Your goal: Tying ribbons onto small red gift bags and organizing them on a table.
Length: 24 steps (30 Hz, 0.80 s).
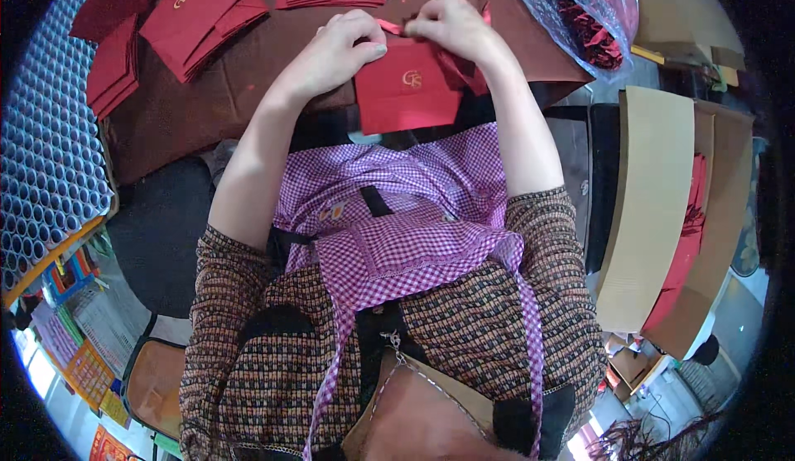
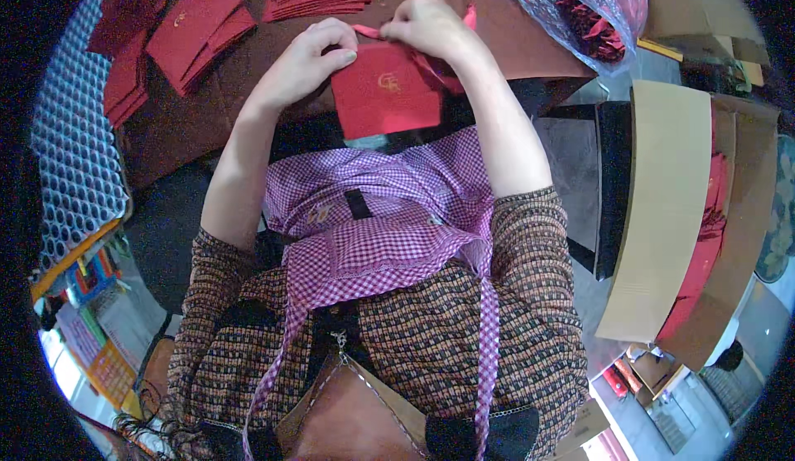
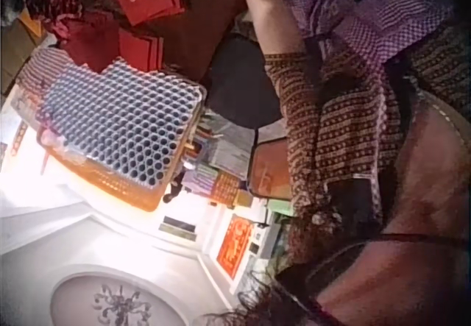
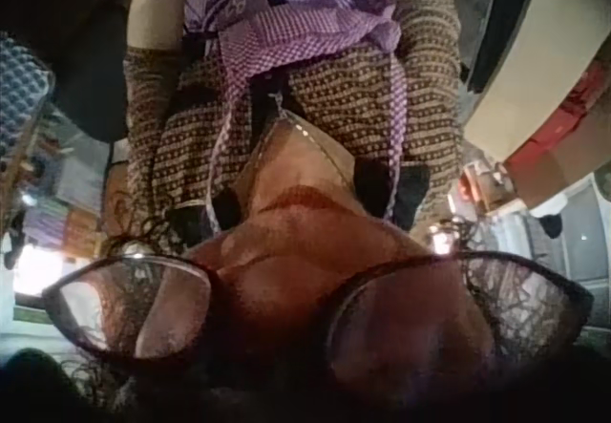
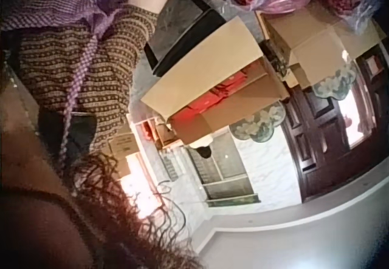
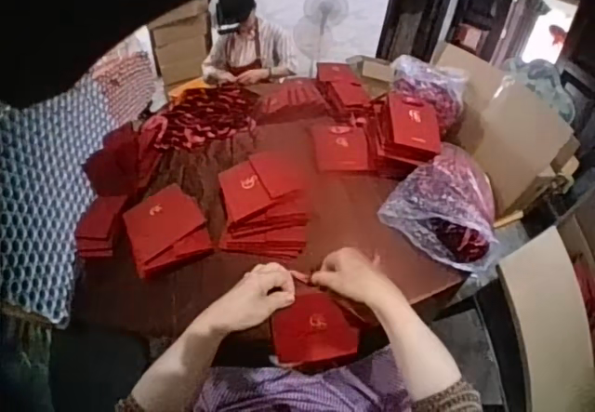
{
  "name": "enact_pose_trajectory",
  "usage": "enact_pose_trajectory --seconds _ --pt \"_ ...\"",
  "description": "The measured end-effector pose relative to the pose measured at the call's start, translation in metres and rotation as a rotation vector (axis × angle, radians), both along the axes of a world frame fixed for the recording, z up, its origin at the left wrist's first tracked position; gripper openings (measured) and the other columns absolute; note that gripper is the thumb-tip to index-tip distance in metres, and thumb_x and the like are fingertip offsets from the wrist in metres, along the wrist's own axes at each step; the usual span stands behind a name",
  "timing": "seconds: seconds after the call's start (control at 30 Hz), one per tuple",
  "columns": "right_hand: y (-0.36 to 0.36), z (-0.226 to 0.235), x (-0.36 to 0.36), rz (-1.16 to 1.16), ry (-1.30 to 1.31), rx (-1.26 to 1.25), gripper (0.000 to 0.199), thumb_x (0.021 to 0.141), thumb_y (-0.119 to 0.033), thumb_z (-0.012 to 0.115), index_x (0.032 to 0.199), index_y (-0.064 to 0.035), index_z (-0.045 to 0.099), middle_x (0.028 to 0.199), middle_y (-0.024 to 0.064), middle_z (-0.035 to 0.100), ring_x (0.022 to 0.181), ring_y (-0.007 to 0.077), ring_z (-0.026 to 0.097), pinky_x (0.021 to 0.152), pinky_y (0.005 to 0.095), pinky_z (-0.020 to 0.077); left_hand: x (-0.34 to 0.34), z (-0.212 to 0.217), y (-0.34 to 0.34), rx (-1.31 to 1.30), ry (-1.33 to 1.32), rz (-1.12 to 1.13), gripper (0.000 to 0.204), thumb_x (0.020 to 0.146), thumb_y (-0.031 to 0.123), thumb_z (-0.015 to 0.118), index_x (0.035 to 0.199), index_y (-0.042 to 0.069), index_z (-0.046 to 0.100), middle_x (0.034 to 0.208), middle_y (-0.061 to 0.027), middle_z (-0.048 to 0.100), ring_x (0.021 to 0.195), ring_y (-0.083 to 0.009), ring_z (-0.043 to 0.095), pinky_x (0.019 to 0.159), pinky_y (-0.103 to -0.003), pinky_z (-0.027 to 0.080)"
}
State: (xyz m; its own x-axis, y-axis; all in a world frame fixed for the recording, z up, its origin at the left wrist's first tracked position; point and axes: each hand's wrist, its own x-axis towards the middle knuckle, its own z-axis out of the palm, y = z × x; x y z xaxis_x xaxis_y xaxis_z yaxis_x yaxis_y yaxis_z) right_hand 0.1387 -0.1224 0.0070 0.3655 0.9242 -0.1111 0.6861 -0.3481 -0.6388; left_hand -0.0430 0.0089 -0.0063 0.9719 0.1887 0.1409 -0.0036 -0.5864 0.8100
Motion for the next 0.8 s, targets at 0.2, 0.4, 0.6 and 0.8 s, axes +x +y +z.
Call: enact_pose_trajectory --seconds 0.2,0.4,0.6,0.8 --pt "0.01 -0.007 0.012 -0.312 0.067 0.052 0.032 0.08 -0.032 0.067 0.082 -0.0003 0.069 0.068 0.0086 0.064 0.066 0.0125 0.059 0.062 0.0312 0.0461 -0.003 -0.012 0.001 0.088 0.042 -0.019 0.015 0.08 0.01 0.062 0.09 0.001 0.058 0.093 -0.0073 0.057 0.095 -0.0214 0.054 0.088 -0.032 0.042" --pt "0.012 0.038 -0.017 -0.615 0.346 -0.032 0.02 0.083 -0.014 0.056 0.071 0.0014 0.062 0.057 0.0099 0.058 0.059 0.0188 0.06 0.059 0.0358 0.0474 -0.008 -0.013 0.003 0.123 0.006 -0.015 0.018 0.076 0.012 0.067 0.088 0.002 0.058 0.097 -0.0075 0.057 0.098 -0.0228 0.054 0.089 -0.033 0.042" --pt "0.007 0.005 0.013 -0.199 0.101 0.68 0.025 0.085 -0.019 0.055 0.073 0.0016 0.063 0.06 0.0126 0.059 0.058 0.0213 0.059 0.057 0.0353 0.0456 -0.004 -0.022 0.007 -0.007 0.03 0.041 0.018 0.075 0.019 0.067 0.083 0.003 0.062 0.096 -0.0074 0.061 0.095 -0.0239 0.058 0.087 -0.035 0.044" --pt "-0.031 -0.027 0.069 -0.576 -0.541 0.276 0.036 0.079 -0.035 0.067 0.086 -0.0003 0.066 0.084 0.0191 0.066 0.083 0.0347 0.063 0.075 0.0396 0.049 -0.001 -0.013 0.003 -0.238 0.075 0.055 0.013 0.077 0.006 0.064 0.082 0.0 0.054 0.096 -0.0074 0.056 0.094 -0.0174 0.053 0.086 -0.028 0.042"
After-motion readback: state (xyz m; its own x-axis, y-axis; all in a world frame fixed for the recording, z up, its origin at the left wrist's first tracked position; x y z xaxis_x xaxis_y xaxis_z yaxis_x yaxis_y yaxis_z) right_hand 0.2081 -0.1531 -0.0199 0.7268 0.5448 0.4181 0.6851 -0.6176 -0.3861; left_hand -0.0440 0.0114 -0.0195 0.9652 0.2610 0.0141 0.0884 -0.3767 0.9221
